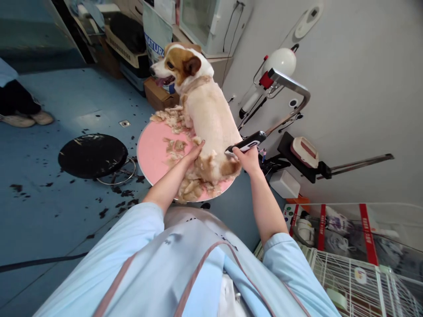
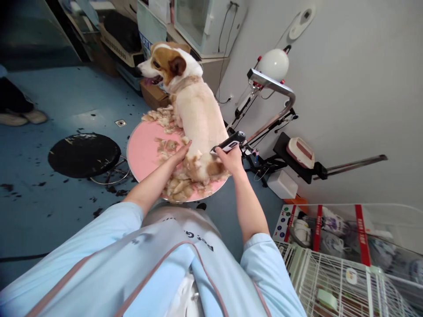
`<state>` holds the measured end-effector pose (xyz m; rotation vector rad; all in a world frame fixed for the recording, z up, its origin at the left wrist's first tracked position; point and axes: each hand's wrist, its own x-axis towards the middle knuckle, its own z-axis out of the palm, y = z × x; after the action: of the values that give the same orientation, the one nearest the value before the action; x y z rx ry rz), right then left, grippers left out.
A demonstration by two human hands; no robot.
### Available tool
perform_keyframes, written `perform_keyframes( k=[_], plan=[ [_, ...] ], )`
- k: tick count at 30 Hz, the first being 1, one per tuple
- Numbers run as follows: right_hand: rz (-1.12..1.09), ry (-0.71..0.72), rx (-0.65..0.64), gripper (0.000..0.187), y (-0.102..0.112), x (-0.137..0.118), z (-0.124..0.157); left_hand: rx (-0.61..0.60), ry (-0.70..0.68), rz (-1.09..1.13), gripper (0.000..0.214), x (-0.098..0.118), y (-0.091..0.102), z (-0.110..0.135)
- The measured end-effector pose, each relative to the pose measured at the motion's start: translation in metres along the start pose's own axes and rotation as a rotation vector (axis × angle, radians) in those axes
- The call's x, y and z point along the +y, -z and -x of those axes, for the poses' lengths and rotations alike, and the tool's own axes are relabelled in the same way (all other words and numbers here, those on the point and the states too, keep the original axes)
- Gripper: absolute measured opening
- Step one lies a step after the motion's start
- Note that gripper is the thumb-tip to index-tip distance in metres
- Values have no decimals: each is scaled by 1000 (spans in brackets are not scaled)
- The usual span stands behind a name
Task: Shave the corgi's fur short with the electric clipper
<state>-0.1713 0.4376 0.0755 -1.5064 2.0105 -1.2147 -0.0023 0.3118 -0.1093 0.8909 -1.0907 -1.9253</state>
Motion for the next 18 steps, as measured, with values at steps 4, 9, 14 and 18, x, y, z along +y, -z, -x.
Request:
perform_keyframes(
  k=[4,9,14,18],
  plan=[
    [77,-11,-68,29,0,7,4,5,21,-15,66,1,-2,1],
    [143,4,-168,29,8,9,8,-3,56,-9,67,3,-8,2],
    [126,2,-249,34,24,10,5,8,62,-52,66,8,-14,0],
    [-8,20,-59,30,30,2,-8,32,9,-55,67,9,-17,-2]
  ],
)
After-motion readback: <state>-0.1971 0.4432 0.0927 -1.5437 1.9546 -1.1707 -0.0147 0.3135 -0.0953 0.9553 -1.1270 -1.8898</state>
